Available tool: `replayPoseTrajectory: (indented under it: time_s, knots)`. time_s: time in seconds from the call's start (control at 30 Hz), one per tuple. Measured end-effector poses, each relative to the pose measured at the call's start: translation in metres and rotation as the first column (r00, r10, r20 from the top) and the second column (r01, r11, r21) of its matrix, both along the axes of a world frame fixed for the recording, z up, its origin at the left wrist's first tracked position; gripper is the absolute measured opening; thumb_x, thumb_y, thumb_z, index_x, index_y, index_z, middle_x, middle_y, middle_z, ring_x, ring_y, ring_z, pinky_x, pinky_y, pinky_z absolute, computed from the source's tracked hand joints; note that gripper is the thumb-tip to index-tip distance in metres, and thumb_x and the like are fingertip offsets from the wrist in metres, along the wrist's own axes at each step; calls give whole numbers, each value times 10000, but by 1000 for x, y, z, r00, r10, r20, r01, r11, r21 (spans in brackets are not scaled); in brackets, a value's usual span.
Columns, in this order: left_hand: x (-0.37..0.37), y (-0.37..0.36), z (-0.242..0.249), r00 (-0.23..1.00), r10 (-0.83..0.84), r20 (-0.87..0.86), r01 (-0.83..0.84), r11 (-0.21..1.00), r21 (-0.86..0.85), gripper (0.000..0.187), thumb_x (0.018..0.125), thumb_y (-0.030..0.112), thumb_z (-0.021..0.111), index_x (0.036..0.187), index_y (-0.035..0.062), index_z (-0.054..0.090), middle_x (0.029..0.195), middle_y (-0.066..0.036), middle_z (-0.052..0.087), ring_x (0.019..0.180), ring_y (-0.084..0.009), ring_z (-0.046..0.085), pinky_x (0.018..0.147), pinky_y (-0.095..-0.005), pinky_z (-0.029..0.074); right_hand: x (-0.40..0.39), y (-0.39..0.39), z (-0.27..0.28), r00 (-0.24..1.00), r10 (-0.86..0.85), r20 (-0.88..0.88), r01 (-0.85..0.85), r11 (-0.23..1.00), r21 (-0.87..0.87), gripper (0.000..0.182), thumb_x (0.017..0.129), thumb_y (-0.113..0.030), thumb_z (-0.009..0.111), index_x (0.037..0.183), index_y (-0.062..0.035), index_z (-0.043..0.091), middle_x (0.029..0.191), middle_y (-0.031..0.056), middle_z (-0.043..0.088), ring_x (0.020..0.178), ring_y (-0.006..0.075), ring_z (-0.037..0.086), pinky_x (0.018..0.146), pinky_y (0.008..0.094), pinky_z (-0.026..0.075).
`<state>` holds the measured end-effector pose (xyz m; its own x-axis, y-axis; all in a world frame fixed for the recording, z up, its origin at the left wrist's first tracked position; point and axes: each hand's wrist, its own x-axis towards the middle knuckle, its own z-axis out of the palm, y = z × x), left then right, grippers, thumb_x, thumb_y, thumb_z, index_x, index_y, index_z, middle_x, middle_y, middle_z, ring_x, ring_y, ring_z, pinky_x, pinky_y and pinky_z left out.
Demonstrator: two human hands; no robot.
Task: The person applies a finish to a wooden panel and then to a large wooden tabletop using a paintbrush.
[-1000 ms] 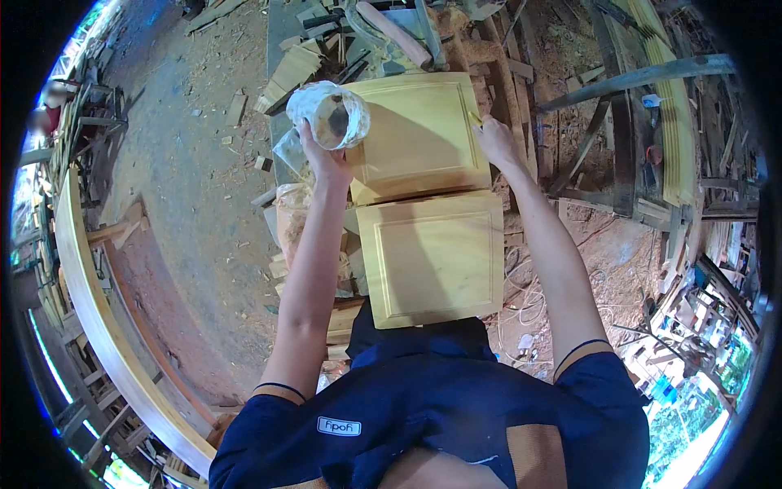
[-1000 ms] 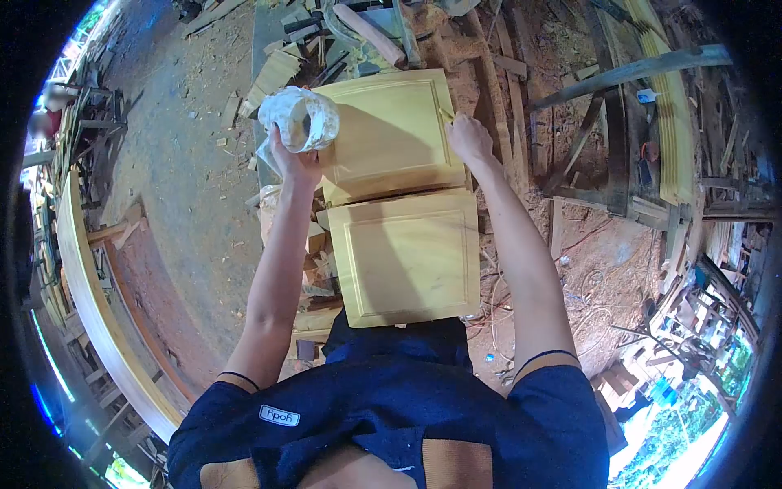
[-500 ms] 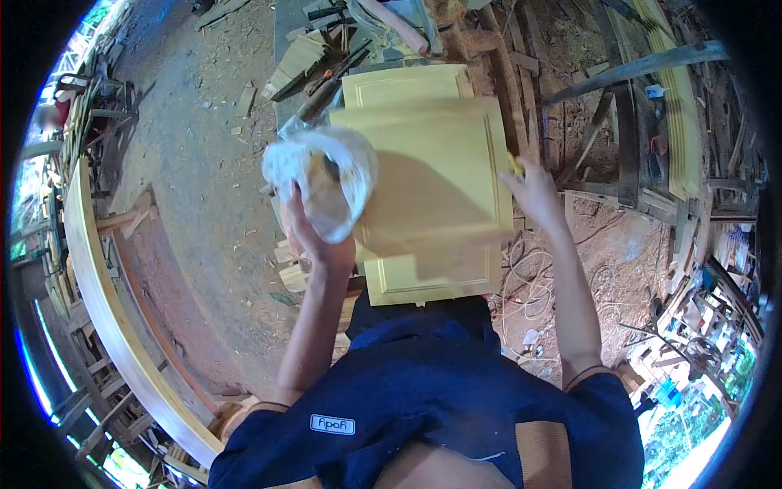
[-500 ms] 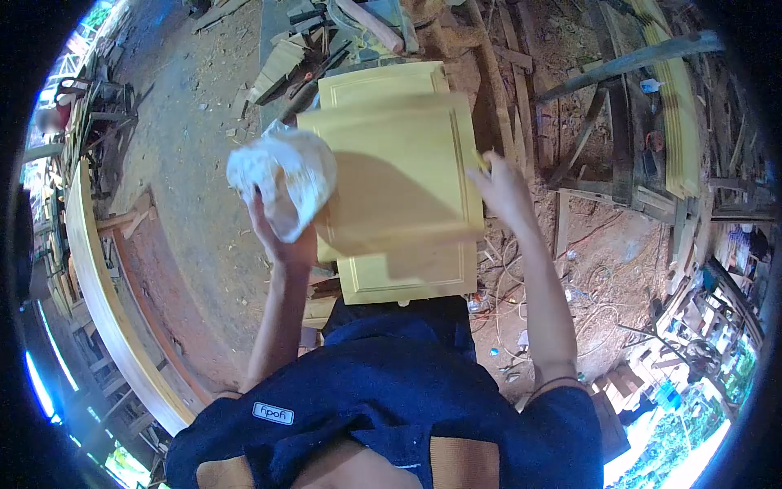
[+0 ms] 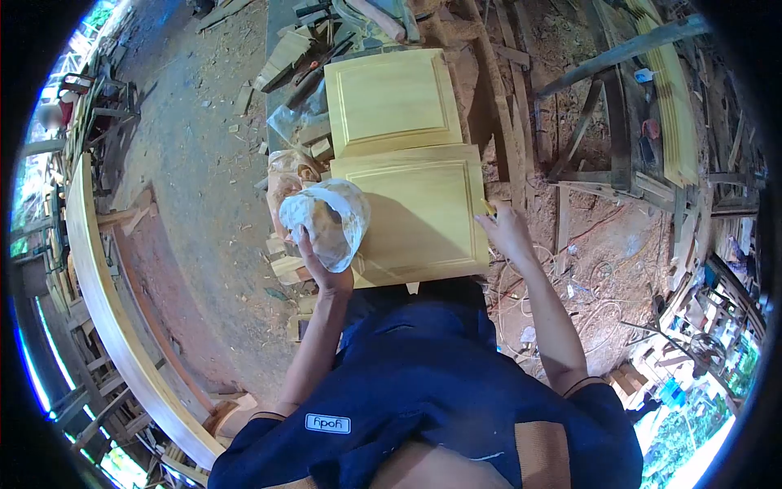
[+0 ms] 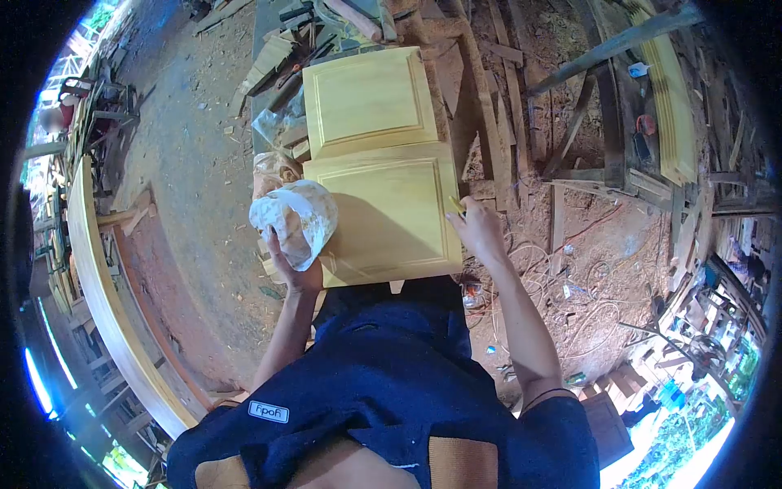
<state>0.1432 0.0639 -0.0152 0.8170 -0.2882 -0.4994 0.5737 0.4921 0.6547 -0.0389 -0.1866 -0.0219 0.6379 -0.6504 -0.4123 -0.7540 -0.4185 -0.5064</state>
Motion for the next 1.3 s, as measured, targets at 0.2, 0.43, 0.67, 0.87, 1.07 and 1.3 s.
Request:
replayPoseTrajectory:
  time_s: [0.2, 0.43, 0.67, 0.87, 1.07, 1.3]
  knots:
    - [0, 2, -7, 999, 17, 47, -15, 999, -36, 599, 899, 463, 498, 1378, 128, 367, 1363, -57, 456, 1248, -264, 437, 1057, -433, 339, -3, -3, 0, 1000, 24, 20, -24, 1000, 17, 326, 836, -299, 641, 949, 2, 592, 841, 213, 643, 832, 378, 631, 736, 446, 493]
    - [47, 25, 2, 963, 84, 256, -99, 994, 46, 599, 903, 484, 495, 1363, 123, 364, 1317, -102, 473, 1234, -259, 447, 958, -444, 447, 25, -20, 78, 961, 128, 247, -51, 954, -295, 331, 920, -341, 554, 902, -17, 620, 900, 167, 608, 841, 307, 609, 763, 394, 471]
    - [70, -24, 27, 933, -5, 359, -108, 950, 294, 903, 822, 449, 669, 1443, 97, 116, 1385, -159, 310, 1244, -293, 384, 912, -464, 446, 95, 7, 184, 667, 306, 680, -74, 935, -348, 300, 928, -310, 561, 893, -16, 608, 828, 67, 529, 805, 203, 525, 761, 331, 435]
    - [62, -53, 42, 918, -161, 362, -86, 811, 579, 933, 814, 567, 619, 1450, 89, 131, 1382, -265, 239, 1280, -376, 296, 1030, -472, 311, 148, 57, 151, 434, 33, 900, -355, 925, 138, 228, 899, -292, 607, 902, -65, 631, 839, 77, 530, 747, 172, 556, 665, 310, 463]
    - [59, -58, 44, 855, -246, 457, -96, 791, 605, 943, 804, 576, 625, 1450, 85, 146, 1361, -279, 223, 1278, -381, 279, 1062, -439, 265, 178, 75, 104, 543, 325, 774, -312, 934, -173, 120, 825, -143, 687, 894, -60, 634, 845, 83, 540, 693, 191, 573, 596, 312, 474]
    - [100, -28, 6, 963, 38, 267, -159, 880, 447, 798, 860, 554, 567, 1425, 203, 127, 1407, -140, 282, 1268, -314, 359, 887, -574, 437, 165, 3, 127, 671, -36, 741, -63, 992, 105, 165, 871, -178, 664, 968, -45, 674, 863, 22, 656, 745, 84, 590, 647, 231, 463]
